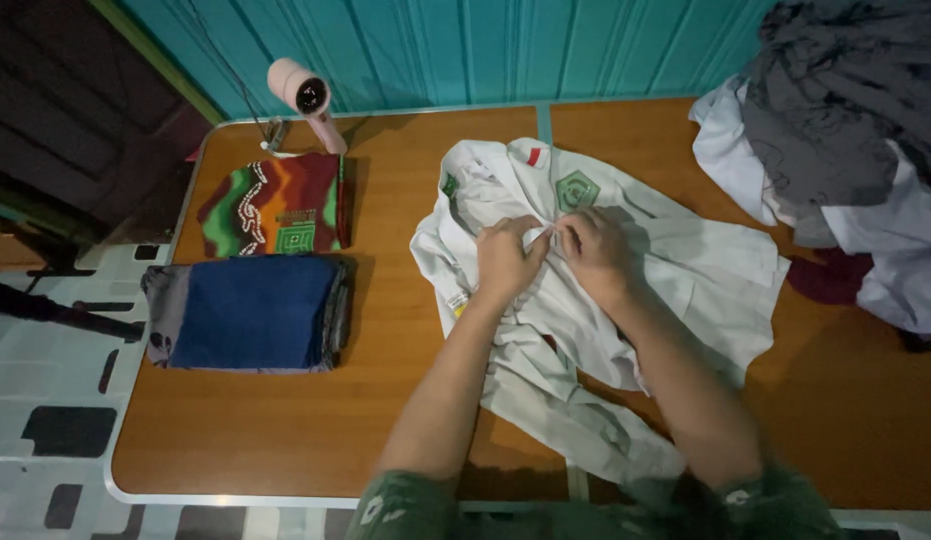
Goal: Folding a white shirt and arranging other laundry items on a wooden table.
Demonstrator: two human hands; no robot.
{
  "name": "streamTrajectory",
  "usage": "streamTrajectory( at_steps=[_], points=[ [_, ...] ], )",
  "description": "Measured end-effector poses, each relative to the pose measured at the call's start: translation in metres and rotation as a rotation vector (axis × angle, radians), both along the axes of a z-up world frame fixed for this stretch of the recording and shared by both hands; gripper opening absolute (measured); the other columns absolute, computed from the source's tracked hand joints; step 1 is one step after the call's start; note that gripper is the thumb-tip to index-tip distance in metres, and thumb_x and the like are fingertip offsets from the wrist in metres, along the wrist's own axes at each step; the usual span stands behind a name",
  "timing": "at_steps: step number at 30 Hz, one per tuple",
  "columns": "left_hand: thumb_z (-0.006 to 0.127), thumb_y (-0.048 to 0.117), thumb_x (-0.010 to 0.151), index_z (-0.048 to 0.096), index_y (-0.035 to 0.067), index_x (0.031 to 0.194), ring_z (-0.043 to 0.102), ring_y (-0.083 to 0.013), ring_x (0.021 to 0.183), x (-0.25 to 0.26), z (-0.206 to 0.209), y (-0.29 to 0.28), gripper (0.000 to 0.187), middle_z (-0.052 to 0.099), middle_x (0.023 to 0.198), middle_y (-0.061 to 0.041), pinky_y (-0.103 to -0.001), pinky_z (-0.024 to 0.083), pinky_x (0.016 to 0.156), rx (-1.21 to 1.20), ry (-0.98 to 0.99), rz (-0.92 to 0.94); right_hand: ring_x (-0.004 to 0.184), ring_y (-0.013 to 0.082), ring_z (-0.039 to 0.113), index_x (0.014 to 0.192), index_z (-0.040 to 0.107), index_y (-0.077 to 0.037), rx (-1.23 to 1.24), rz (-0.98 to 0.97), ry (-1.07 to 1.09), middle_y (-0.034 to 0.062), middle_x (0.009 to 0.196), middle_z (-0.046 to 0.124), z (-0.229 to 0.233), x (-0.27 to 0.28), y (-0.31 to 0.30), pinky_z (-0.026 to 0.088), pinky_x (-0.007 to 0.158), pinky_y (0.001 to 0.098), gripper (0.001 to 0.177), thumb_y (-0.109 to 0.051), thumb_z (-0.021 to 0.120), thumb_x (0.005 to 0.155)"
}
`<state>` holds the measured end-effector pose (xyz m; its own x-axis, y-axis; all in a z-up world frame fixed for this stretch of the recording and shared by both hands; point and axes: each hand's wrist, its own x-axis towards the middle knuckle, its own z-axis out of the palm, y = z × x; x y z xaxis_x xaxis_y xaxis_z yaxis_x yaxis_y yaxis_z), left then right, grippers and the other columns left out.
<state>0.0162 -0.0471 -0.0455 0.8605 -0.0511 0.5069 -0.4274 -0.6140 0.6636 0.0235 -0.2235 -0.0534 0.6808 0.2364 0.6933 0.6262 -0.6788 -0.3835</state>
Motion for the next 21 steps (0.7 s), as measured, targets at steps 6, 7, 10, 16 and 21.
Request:
streamTrajectory(
  at_steps=[6,7,10,16,21],
  points=[
    [0.076,0.027,0.084,0.075,0.009,0.098,0.068,-0.0363,0.090,-0.002,0.002,0.001,0.022,0.073,0.090,-0.015,-0.048,0.049,0.083,-0.030,-0.015,-0.013,0.098,0.0407,0.058,0.107,0.056,-0.004,0.010,-0.039,0.053,0.0189,0.102,0.060,-0.026,0.009,-0.001,0.047,0.086,0.0491,0.012,-0.003,0.062,0.097],
    [0.076,0.027,0.084,0.075,0.009,0.098,0.068,-0.0363,0.090,-0.002,0.002,0.002,0.022,0.073,0.090,-0.015,-0.048,0.049,0.083,-0.029,-0.016,-0.009,0.098,0.0407,0.058,0.107,0.056,-0.004,0.010,-0.036,0.052,0.0189,0.102,0.060,-0.035,0.013,-0.005,0.047,0.086,0.0491,0.012,-0.003,0.062,0.097],
    [0.076,0.024,0.084,0.075,0.011,0.098,0.068,-0.0353,0.090,-0.002,0.004,0.001,0.019,0.074,0.090,-0.014,-0.047,0.050,0.083,-0.050,0.019,-0.019,0.094,0.0311,0.059,0.110,0.056,-0.003,0.117,0.087,0.162,0.0148,0.100,0.060,-0.057,0.026,-0.019,0.048,0.085,0.0416,0.012,-0.008,0.063,0.101],
    [0.075,0.016,0.083,0.077,0.012,0.098,0.068,-0.0341,0.094,-0.003,0.006,0.005,0.015,0.075,0.096,-0.011,-0.046,0.051,0.085,-0.059,-0.004,-0.079,0.083,0.0070,0.046,0.102,0.061,-0.003,0.400,0.303,0.647,-0.0008,0.088,0.052,-0.045,0.028,-0.028,0.042,0.074,0.0257,0.011,-0.013,0.066,0.104],
    [0.075,0.008,0.078,0.079,0.010,0.098,0.068,-0.0338,0.101,0.001,-0.001,0.008,0.021,0.076,0.106,-0.010,-0.046,0.052,0.088,-0.054,0.019,-0.124,0.076,0.0062,0.058,0.093,0.069,-0.003,0.440,0.192,0.717,-0.0009,0.084,0.067,-0.023,0.019,-0.019,0.049,0.071,0.0248,0.007,-0.011,0.070,0.095]
  ],
)
